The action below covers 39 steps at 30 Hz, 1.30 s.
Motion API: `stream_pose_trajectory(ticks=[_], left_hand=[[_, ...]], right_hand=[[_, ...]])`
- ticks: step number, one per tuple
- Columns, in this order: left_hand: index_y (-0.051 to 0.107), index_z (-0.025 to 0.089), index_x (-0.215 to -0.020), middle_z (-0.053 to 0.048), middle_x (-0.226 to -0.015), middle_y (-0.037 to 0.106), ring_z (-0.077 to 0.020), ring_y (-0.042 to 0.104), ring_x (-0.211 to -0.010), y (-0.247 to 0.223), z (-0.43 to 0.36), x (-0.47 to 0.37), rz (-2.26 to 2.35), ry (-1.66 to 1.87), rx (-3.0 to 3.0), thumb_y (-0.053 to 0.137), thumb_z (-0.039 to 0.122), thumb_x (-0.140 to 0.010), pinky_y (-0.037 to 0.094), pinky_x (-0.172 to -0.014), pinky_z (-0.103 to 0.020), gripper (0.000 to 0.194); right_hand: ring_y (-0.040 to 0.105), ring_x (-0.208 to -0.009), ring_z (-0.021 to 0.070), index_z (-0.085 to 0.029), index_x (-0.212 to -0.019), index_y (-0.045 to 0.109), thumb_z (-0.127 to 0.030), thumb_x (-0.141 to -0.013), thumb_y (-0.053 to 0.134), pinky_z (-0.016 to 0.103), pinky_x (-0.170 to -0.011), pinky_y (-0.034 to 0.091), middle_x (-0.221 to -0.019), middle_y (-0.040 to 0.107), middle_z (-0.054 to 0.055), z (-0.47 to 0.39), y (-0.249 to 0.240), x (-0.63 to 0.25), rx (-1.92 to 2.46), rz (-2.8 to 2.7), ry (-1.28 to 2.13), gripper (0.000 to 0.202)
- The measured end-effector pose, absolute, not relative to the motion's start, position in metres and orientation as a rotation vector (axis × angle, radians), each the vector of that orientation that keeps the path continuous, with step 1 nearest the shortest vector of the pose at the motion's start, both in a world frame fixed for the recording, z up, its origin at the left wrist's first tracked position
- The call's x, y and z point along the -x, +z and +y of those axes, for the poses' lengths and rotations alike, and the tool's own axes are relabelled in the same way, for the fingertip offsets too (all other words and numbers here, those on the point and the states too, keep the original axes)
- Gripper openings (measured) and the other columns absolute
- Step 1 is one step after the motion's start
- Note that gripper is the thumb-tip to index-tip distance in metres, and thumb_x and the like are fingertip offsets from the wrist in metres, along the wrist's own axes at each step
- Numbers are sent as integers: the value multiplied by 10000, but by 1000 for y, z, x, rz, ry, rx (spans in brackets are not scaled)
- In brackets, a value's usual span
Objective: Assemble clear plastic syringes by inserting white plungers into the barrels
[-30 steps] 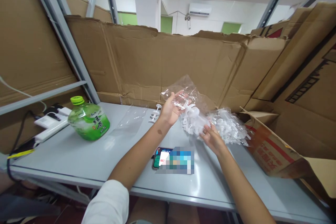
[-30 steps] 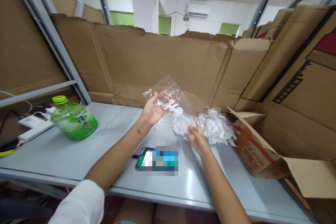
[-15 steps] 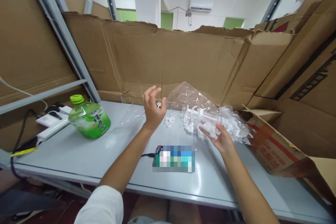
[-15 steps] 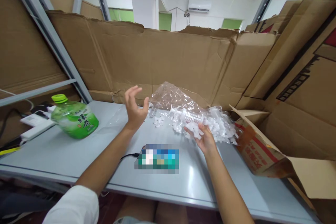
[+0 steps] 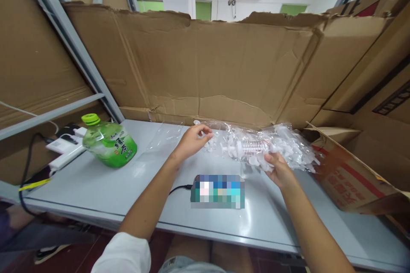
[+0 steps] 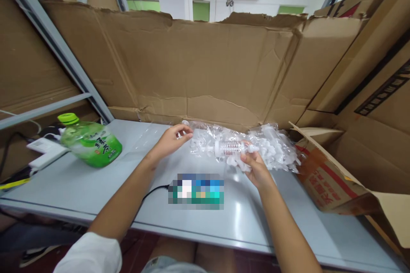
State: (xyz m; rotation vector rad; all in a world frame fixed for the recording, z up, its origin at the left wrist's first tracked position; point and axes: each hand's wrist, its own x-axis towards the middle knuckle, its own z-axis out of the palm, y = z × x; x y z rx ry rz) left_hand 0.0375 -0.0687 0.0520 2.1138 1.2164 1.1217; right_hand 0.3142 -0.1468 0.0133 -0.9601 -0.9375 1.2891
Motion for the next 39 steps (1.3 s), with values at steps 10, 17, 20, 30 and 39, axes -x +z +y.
stream_pose_trajectory(ticks=[10,17,20,30,39], left_hand=[[567,174,-727,-32,-803,640,-156,593,-793,51,-78,-27,944,1110,-1694,584,384,-777,453,-721,-274,217],[645,163,-827,-116,-1219,590,-255,630,-1005,47,-76,-12,602,835,-1307,639,368,-769,514,-843,-368,213],[672,168,-939,-131,-1188,611,-197,680,-840,40,-72,-11,633,673,-1369,636,379,-772,551,-729,-296,271],[555,299,-1235,-106,-1330,510,-142,645,-769,44,-79,-11,396,420,-1641,598,396,-800,526,-679,-285,448],[500,244,-1298,-60,-918,683,-135,600,-797,46,-83,-14,430,282,-1769,535,391,-855,470,-763,-262,468]], right_hand=[[649,-618,177,-235,-816,575,-346,-508,836,263,-512,520,-725,673,-7,-144,17,-315,1122,-856,1252,419],[600,-517,131,-233,-821,555,-348,-500,837,214,-421,472,-688,657,-28,-146,20,-319,1133,-842,1327,443],[571,-468,120,-230,-758,543,-373,-474,840,207,-388,454,-619,628,-39,-147,21,-323,1134,-869,1326,435],[657,-631,190,-266,-955,619,-385,-482,835,287,-554,535,-787,699,18,-149,21,-320,1067,-974,1414,534],[678,-763,205,-271,-1025,595,-418,-572,790,271,-619,536,-932,708,37,-150,15,-325,1073,-1027,1427,514]])
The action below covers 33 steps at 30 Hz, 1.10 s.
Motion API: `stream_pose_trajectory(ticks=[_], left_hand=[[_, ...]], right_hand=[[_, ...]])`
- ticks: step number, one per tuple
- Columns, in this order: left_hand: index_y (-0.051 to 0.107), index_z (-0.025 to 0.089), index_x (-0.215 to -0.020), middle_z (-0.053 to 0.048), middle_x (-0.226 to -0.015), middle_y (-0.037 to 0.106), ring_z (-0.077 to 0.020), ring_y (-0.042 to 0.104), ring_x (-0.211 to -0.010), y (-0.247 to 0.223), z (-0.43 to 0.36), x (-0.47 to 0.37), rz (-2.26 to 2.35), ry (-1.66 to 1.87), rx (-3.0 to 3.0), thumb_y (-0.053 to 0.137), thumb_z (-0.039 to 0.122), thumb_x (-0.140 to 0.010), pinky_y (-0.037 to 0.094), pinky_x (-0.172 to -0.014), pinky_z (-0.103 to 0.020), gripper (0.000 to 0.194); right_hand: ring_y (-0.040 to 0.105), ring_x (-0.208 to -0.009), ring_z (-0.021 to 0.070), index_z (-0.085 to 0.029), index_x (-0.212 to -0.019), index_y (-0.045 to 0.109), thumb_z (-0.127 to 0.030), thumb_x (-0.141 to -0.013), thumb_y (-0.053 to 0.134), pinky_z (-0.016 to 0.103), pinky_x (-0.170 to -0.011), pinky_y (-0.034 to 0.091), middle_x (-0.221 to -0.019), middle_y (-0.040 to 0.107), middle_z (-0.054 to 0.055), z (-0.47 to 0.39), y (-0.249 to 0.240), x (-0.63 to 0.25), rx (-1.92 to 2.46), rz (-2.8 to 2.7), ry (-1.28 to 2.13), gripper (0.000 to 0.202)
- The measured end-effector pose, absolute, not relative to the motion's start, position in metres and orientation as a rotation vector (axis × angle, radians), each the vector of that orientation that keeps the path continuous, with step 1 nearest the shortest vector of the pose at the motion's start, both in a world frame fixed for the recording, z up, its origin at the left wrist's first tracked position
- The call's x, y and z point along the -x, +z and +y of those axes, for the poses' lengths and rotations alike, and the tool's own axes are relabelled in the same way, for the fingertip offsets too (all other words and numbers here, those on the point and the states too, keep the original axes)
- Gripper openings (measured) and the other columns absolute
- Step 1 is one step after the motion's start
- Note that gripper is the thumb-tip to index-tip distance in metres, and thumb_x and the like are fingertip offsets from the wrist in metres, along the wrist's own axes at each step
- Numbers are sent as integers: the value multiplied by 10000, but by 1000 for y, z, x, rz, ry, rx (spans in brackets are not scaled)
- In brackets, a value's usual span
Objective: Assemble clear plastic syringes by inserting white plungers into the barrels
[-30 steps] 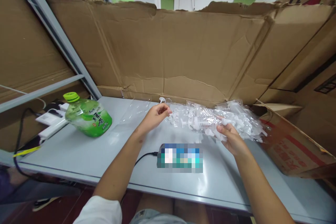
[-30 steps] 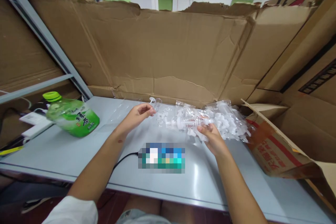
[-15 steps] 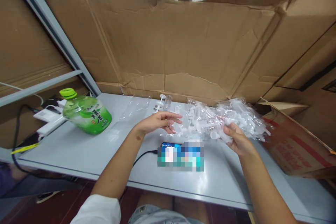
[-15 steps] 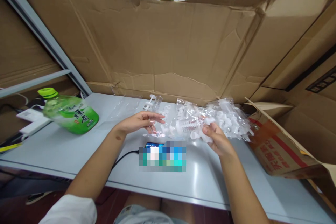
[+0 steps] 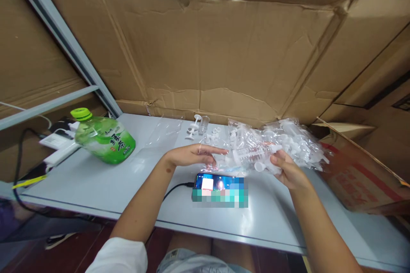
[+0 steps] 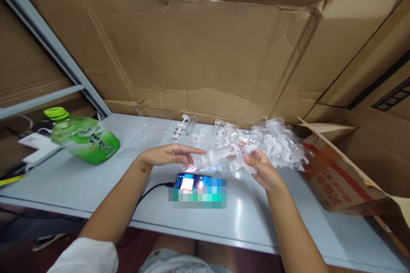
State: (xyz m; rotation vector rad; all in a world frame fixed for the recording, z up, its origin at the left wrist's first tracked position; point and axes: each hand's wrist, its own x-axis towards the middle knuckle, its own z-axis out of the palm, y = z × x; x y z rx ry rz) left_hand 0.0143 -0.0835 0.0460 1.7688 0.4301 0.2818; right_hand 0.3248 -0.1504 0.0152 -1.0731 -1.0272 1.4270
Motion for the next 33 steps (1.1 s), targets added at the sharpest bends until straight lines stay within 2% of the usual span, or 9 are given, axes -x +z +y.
stream_pose_trajectory(ticks=[4,7,11,14,16,20,26,29,33], left_hand=[[452,275,-1319,-67,-1132,606,-124,577,-836,41,-89,-22,400,211,-1781,558,343,-846,458,-733,-236,489],[523,270,-1228,-58,-1203,557,-114,573,-813,42,-93,-27,469,289,-1796,568,328,-831,457,-712,-229,403],[613,209,-990,-26,-990,612,-97,555,-710,47,-97,-30,609,415,-1855,605,281,-785,458,-668,-227,217],[592,211,-982,9,-788,605,-98,556,-629,49,-96,-27,695,451,-1903,565,248,-796,452,-630,-231,191],[593,219,-963,10,-797,606,-100,553,-626,47,-94,-24,808,574,-1985,526,239,-811,447,-642,-239,167],[594,226,-922,0,-954,613,-94,525,-644,42,-87,-19,1031,882,-2126,509,243,-811,434,-673,-243,141],[508,270,-1130,8,-1016,588,-87,528,-617,37,-78,-14,1241,1043,-2087,487,251,-820,440,-668,-245,311],[500,293,-1188,6,-1032,588,-94,526,-631,33,-74,-13,1333,1105,-2064,490,234,-807,438,-658,-242,385],[534,276,-1179,-17,-1026,575,-96,523,-639,24,-67,-16,1351,1293,-1902,508,228,-789,450,-636,-231,394]], right_hand=[[673,-783,182,-276,-1025,585,-398,-591,784,249,-654,526,-948,704,26,-150,16,-324,1078,-1030,1431,493],[666,-756,177,-272,-1006,584,-410,-592,775,257,-637,527,-950,699,27,-149,17,-323,1098,-1046,1395,476],[657,-687,159,-267,-998,598,-402,-580,781,241,-585,522,-873,700,18,-149,21,-324,1081,-1076,1388,476],[667,-696,162,-261,-1008,609,-368,-610,768,238,-578,524,-882,705,24,-147,24,-330,1052,-1039,1367,442],[679,-793,191,-254,-1004,618,-350,-634,751,270,-645,541,-959,703,38,-146,25,-337,1013,-1000,1325,405],[653,-959,235,-248,-1011,620,-339,-664,725,337,-770,534,-1073,678,53,-142,26,-350,987,-926,1196,374],[635,-928,202,-225,-967,615,-339,-629,738,293,-674,524,-1120,628,58,-133,23,-357,1023,-760,842,377],[619,-900,193,-226,-1025,560,-385,-627,730,346,-739,509,-1087,606,52,-126,15,-359,1057,-698,641,461],[554,-973,199,-220,-1117,460,-406,-635,719,414,-878,440,-1108,531,54,-120,2,-360,1207,-809,130,578]])
